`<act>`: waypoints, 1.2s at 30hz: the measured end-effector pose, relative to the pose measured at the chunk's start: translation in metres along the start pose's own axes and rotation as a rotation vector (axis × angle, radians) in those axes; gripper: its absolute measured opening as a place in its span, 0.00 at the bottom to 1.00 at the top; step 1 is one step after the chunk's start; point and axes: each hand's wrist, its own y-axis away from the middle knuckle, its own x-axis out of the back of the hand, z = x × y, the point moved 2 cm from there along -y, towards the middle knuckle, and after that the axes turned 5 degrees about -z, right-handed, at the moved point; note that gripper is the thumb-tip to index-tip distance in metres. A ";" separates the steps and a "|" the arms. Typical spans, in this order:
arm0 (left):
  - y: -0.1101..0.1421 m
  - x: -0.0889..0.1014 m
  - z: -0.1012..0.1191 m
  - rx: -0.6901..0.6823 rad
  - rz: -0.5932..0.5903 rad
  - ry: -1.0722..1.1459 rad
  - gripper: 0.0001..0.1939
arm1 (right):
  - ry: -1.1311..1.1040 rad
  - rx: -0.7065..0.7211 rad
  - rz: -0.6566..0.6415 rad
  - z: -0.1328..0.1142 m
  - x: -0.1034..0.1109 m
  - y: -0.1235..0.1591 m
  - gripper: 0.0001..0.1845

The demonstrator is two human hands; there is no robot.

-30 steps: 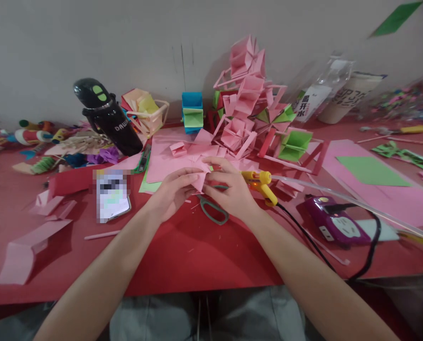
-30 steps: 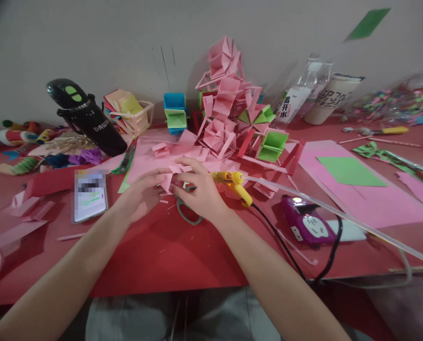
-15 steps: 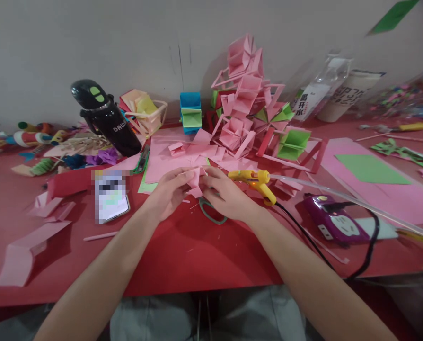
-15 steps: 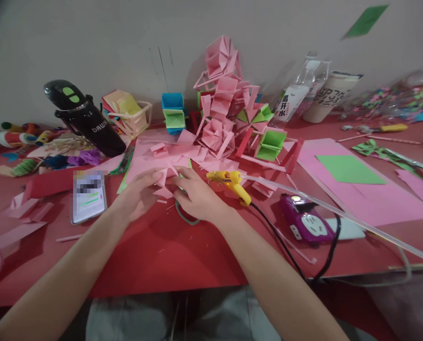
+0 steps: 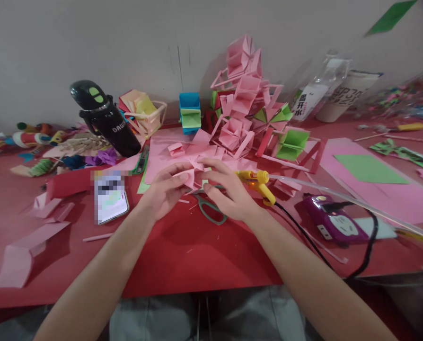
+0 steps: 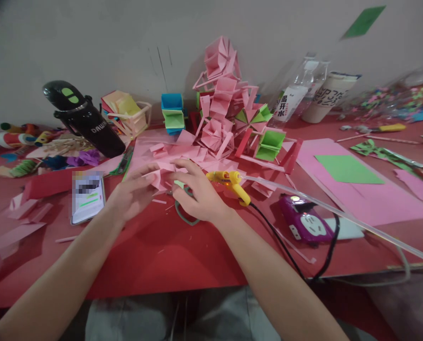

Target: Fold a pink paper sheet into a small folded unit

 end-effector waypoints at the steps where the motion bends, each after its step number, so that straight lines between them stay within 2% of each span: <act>1: 0.000 0.000 0.000 -0.009 0.003 -0.014 0.13 | -0.003 -0.004 0.052 -0.001 0.001 -0.001 0.10; 4: -0.001 0.000 -0.001 -0.028 0.016 -0.063 0.13 | 0.009 -0.025 0.192 -0.004 0.004 -0.002 0.05; 7: -0.001 -0.001 -0.003 -0.018 0.031 -0.120 0.11 | -0.014 -0.014 0.248 -0.003 0.004 -0.003 0.04; 11: -0.001 -0.002 -0.005 0.018 0.040 -0.176 0.12 | 0.007 0.001 0.243 0.001 0.001 -0.003 0.07; 17: -0.001 -0.001 -0.008 0.033 -0.008 -0.216 0.09 | 0.036 0.009 0.253 0.000 0.000 -0.002 0.05; 25: -0.001 0.007 -0.003 -0.136 0.089 -0.555 0.11 | 0.012 0.011 0.184 -0.003 0.001 -0.004 0.06; 29: 0.002 0.006 0.004 -0.222 0.099 -0.728 0.09 | 0.029 0.010 0.173 -0.001 0.000 -0.004 0.05; 32: 0.004 0.004 0.008 -0.272 0.049 -0.922 0.06 | 0.035 -0.002 0.165 0.001 0.000 -0.003 0.05; 36: 0.007 0.003 0.012 -0.232 -0.083 -1.070 0.08 | -0.009 -0.018 0.138 0.002 0.000 -0.003 0.06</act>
